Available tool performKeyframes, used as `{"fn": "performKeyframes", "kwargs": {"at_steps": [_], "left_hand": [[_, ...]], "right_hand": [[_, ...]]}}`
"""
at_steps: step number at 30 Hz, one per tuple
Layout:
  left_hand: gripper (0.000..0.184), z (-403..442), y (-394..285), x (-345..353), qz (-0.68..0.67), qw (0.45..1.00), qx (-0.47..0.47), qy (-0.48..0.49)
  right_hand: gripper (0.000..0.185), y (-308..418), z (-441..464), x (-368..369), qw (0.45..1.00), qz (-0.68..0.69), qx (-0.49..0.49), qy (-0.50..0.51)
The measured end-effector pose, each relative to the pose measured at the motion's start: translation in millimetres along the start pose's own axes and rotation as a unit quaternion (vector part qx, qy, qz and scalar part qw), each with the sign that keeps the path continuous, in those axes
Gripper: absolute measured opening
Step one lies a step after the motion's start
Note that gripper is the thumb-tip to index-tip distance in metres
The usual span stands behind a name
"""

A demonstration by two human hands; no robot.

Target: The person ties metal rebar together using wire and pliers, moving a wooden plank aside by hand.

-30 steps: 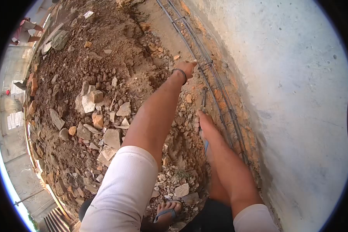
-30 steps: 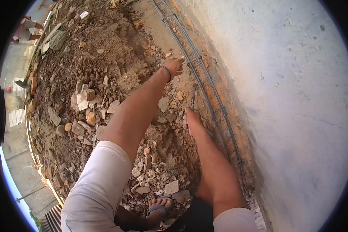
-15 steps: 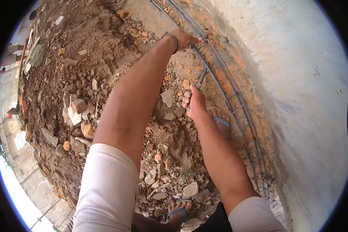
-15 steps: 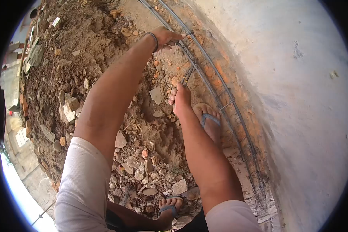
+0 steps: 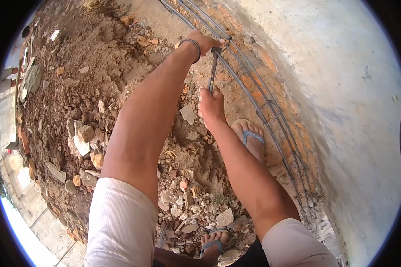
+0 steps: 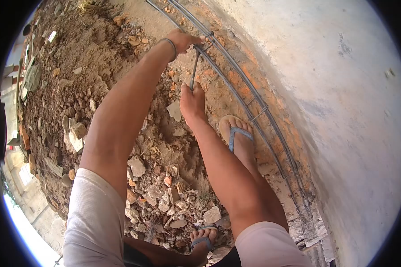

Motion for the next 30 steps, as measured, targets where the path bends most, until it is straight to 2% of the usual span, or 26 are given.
{"fn": "performKeyframes", "kwargs": {"at_steps": [2,5,6,7,9,10,11,13,14,15,19,21,22,24,28,30], "left_hand": [[0.070,7.6,7.5,8.6,-0.004,1.000,-0.012,0.002],[0.069,0.6,2.7,4.7,-0.005,1.000,-0.019,-0.003],[0.070,1.3,0.3,4.3,-0.006,1.000,-0.021,-0.010],[0.071,2.7,-2.7,1.0,-0.008,1.000,-0.022,-0.020],[0.068,1.6,-5.6,-0.3,-0.004,1.000,-0.026,-0.006],[0.066,-0.6,-4.2,0.6,0.000,0.999,-0.033,0.008],[0.066,-5.6,-3.6,4.3,0.000,0.999,-0.036,0.012],[0.056,-6.3,-6.6,5.7,-0.082,0.995,-0.063,0.011],[0.048,-7.9,-6.3,5.6,-0.112,0.991,-0.075,0.005],[0.048,-5.6,-3.5,6.2,-0.113,0.991,-0.074,0.001],[0.047,3.6,3.8,10.8,-0.091,0.993,-0.069,0.042],[0.047,4.2,8.8,12.5,-0.139,0.987,-0.074,0.011],[0.047,4.6,9.7,13.6,-0.140,0.987,-0.074,0.010],[0.044,4.8,9.8,8.5,-0.124,0.990,-0.067,-0.018],[0.042,0.0,0.6,5.4,-0.116,0.992,-0.055,-0.006],[0.041,-3.5,-6.3,-2.8,-0.029,0.999,-0.037,-0.014]], "right_hand": [[0.016,19.8,-1.2,6.5,0.991,-0.069,-0.115,0.015],[0.015,24.5,-3.3,5.0,0.997,-0.008,-0.071,-0.003],[0.016,23.2,-24.8,21.3,0.997,-0.026,-0.008,0.076],[0.016,18.8,-17.1,17.3,0.997,-0.024,-0.010,0.077],[0.020,18.0,-8.3,-7.4,0.994,-0.092,-0.050,-0.040],[0.025,7.7,-9.0,-15.6,0.995,-0.090,0.027,-0.041],[0.025,-1.5,-17.6,-20.9,0.995,-0.089,0.031,-0.044],[0.031,-2.0,-24.9,-16.4,0.975,-0.215,-0.042,-0.031],[0.034,-5.2,-25.5,-19.2,0.958,-0.272,-0.067,-0.055],[0.036,-8.8,-25.9,-22.1,0.937,-0.327,-0.090,-0.082],[0.039,7.5,-52.7,-1.9,0.937,-0.327,-0.104,-0.072],[0.034,3.3,-62.9,8.0,0.971,-0.237,-0.008,-0.016],[0.034,-0.4,-59.9,9.4,0.971,-0.238,-0.008,-0.016],[0.034,1.2,-58.0,22.9,0.988,-0.138,-0.049,0.054],[0.044,7.1,-56.3,39.7,0.987,-0.108,-0.053,0.102],[0.046,-0.7,-59.6,44.8,0.991,-0.091,-0.030,0.091]]}}
Point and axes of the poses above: each hand's wrist, its own z-axis towards the middle knuckle, its own x-axis out of the palm, y = z × x, the point moved 10 cm from there along z, towards the middle knuckle, and after that the axes turned 15 degrees about x, right-handed, at the moved point
